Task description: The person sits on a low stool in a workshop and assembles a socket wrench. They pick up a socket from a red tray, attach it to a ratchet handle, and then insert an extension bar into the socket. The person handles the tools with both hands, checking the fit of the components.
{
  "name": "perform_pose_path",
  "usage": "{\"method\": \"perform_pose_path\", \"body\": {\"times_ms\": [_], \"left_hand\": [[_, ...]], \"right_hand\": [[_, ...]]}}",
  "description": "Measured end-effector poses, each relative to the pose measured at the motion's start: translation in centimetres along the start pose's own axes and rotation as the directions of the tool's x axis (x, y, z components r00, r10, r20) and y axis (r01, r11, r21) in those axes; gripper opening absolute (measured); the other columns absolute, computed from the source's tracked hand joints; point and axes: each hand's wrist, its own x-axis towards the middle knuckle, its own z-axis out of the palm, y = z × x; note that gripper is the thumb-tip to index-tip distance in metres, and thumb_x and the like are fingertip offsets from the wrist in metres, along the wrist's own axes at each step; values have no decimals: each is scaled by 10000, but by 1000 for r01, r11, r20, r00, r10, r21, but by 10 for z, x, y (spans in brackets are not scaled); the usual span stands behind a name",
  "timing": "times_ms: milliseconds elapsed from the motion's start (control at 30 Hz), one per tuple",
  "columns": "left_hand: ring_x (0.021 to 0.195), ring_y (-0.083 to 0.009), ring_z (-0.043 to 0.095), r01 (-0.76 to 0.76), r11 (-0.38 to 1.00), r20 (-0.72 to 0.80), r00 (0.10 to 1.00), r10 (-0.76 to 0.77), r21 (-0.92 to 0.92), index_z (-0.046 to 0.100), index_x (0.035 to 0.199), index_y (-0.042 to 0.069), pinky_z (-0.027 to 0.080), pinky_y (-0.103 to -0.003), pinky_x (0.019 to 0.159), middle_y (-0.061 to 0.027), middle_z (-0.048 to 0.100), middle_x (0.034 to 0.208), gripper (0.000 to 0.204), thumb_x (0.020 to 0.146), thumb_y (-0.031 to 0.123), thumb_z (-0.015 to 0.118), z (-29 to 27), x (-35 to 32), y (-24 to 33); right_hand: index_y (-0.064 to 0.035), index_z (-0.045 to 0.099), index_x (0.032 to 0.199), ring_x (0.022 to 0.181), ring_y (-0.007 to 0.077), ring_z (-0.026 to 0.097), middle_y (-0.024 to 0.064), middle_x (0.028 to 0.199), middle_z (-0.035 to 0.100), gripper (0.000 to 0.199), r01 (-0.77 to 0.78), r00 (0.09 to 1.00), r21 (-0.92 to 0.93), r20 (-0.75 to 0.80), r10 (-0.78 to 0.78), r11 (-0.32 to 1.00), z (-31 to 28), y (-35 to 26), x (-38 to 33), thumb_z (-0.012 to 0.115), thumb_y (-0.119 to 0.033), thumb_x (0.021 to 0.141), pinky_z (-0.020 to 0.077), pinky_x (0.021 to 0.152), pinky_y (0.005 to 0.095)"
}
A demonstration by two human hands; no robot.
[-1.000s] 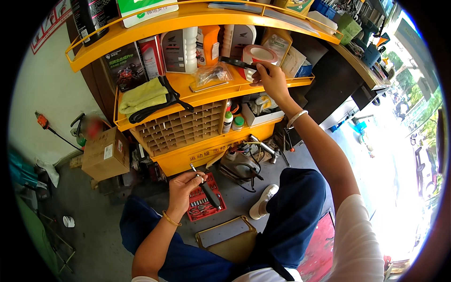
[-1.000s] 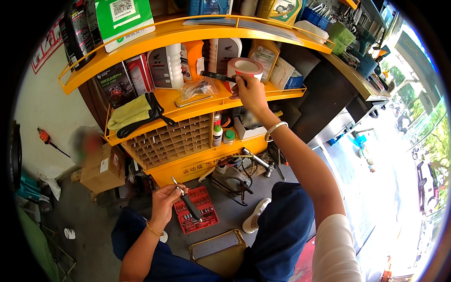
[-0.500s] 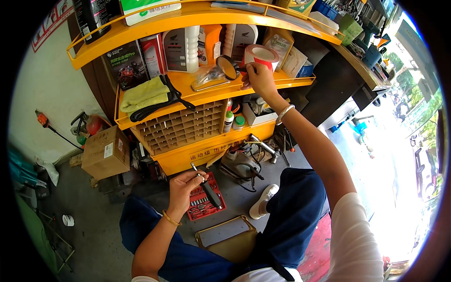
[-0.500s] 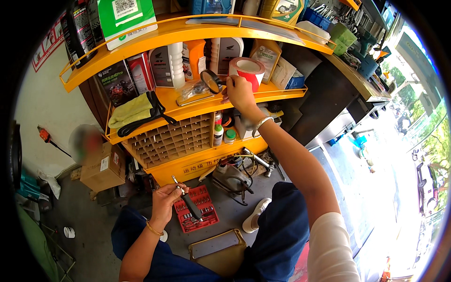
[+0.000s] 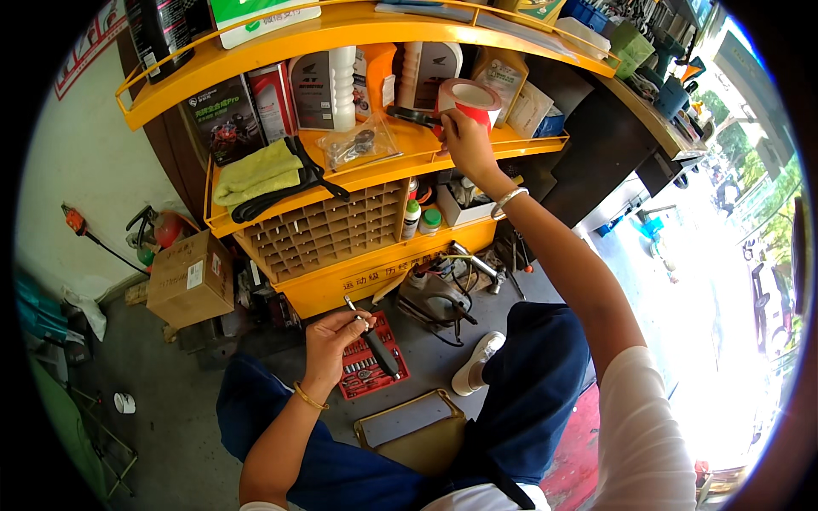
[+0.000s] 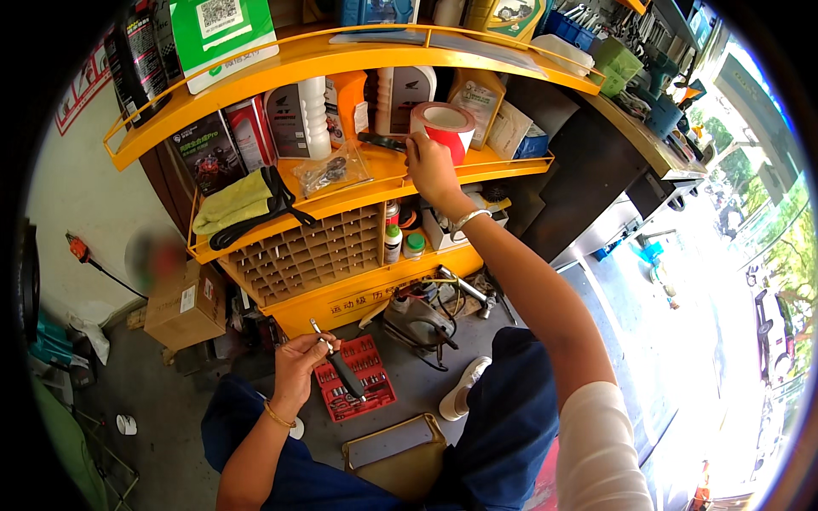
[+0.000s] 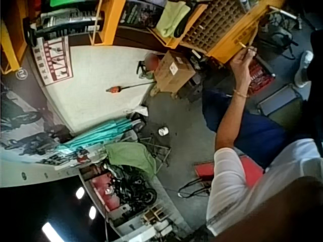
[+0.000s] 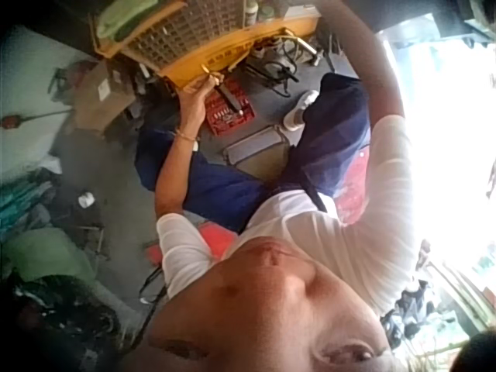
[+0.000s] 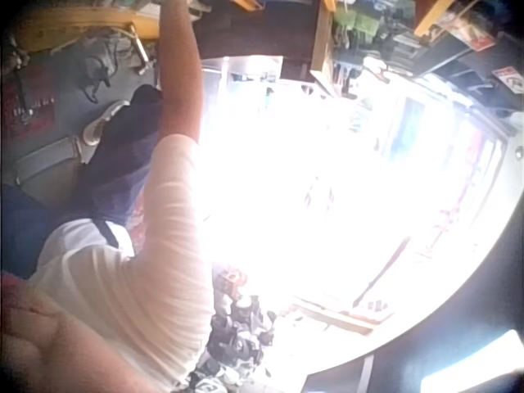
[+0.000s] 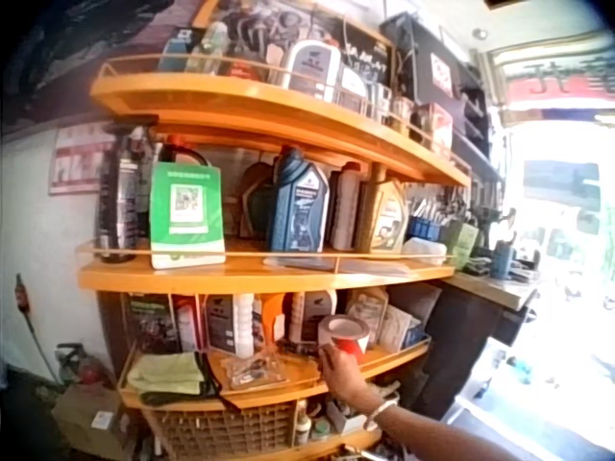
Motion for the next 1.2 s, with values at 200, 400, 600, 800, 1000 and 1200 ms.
{"method": "perform_pose_path", "body": {"times_ms": [200,400,600,800,1000,1200], "left_hand": [[858,-167,667,4,1000,-7,1000,-4,-4,677,999,-47,532,-261,784,-126,697,933,180,839,38,678,0,0,0],[884,-193,671,4,1000,1,1000,-4,15,671,999,-42,535,-289,818,-129,694,940,175,852,53,665,-2,0,0],[863,-168,665,5,1000,-8,1000,-5,-7,677,995,-51,529,-258,798,-128,696,929,186,839,49,683,0,-1,4],[872,-174,667,5,1000,2,1000,-5,-9,676,998,-51,528,-265,807,-132,696,934,191,837,51,685,2,1,2],[877,-181,669,0,1000,16,1000,0,-13,673,1003,-53,530,-270,812,-135,695,940,197,835,48,688,1,2,0],[878,-181,669,4,1000,18,1000,-4,-15,672,1002,-56,528,-267,810,-135,695,937,194,837,45,687,2,2,-1]], "right_hand": [[6,582,972,824,403,600,233,875,629,162,196,975,-234,-56,-215,952,14,20,5,501,-129,934,478,725,458],[-17,592,990,853,383,602,210,887,638,157,226,973,-244,14,-229,943,5,31,9,503,-132,931,474,731,447],[-24,584,1039,821,355,614,180,874,650,177,193,962,-182,228,-149,964,-10,32,11,514,-148,933,475,714,412],[-37,582,1077,841,336,625,171,883,651,201,202,913,-221,394,-102,954,-19,44,27,535,-132,905,481,720,418],[-69,623,1047,863,330,638,162,864,657,206,403,898,-655,418,-137,639,-18,30,28,564,-116,855,505,717,425],[-105,648,1011,810,311,659,127,825,667,201,412,894,-772,446,-50,485,-9,16,32,569,-88,827,521,633,411]]}}
